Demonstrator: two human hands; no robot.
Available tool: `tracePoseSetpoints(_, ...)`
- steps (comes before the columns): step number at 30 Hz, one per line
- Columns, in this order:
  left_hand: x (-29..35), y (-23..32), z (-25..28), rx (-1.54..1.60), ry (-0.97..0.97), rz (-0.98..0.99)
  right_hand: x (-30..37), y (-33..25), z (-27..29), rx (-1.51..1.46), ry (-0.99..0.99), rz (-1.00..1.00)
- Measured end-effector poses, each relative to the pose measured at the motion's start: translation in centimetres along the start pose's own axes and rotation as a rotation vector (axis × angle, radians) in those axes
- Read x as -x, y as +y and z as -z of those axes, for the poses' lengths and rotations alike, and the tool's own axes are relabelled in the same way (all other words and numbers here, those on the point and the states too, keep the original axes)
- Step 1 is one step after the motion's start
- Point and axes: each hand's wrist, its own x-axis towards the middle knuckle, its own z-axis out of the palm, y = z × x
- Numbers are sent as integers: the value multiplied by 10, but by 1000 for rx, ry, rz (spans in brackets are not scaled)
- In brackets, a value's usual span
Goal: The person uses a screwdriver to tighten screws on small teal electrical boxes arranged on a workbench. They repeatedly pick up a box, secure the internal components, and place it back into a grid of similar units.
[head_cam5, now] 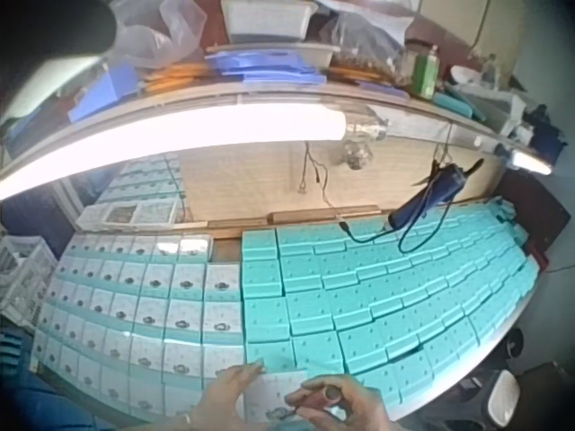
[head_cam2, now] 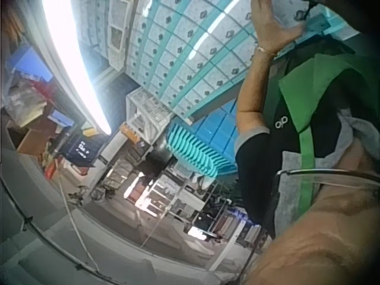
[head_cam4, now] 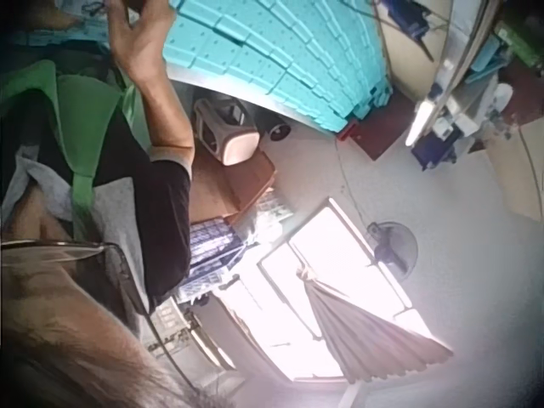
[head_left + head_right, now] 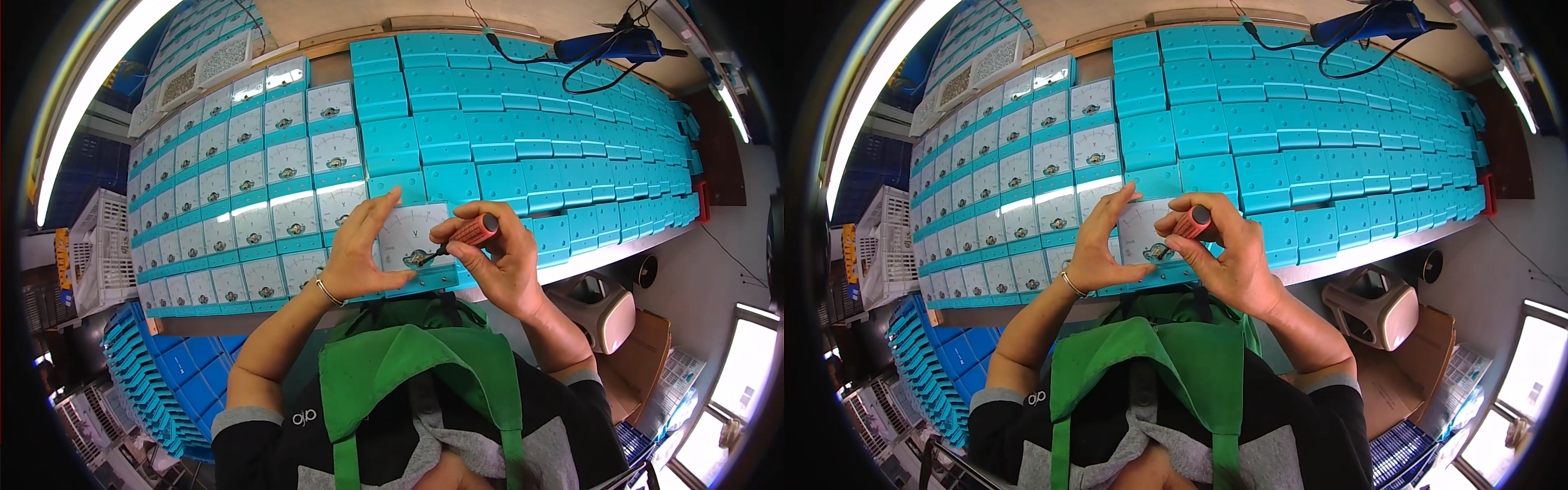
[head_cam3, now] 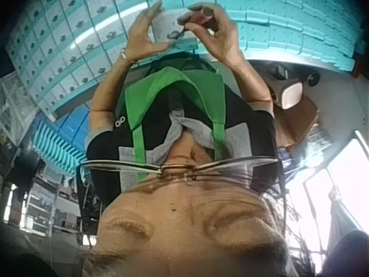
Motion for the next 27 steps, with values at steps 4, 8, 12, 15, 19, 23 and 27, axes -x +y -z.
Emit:
tracePoseSetpoints(4, 1, 0, -1, -1, -2, 8, -1, 1, 0, 59, -38, 14)
tracePoseSetpoints(8, 4, -5, -1, -18, -14, -3, -3, 1, -2, 38, -71, 22)
tracePoseSetpoints(12, 4, -6, 0, -26, -28, -8, -2, 2, -2, 32, -62, 11)
tracePoseSetpoints(15, 4, -4, 0, -10, -38, 15, -1, 1, -2, 40, -54, 6)
tracePoseSetpoints(19, 5, -5, 1, 0, -53, 22, 0, -4, -1, 24, -33, 23)
tracePoseSetpoints(23, 6, -4, 11, 44, -4, 67, -5, -7, 13, -466, 324, 165)
tracePoseSetpoints(27, 2, 3, 15, 138, 10, 39, 7, 51, 34, -111, 302, -363)
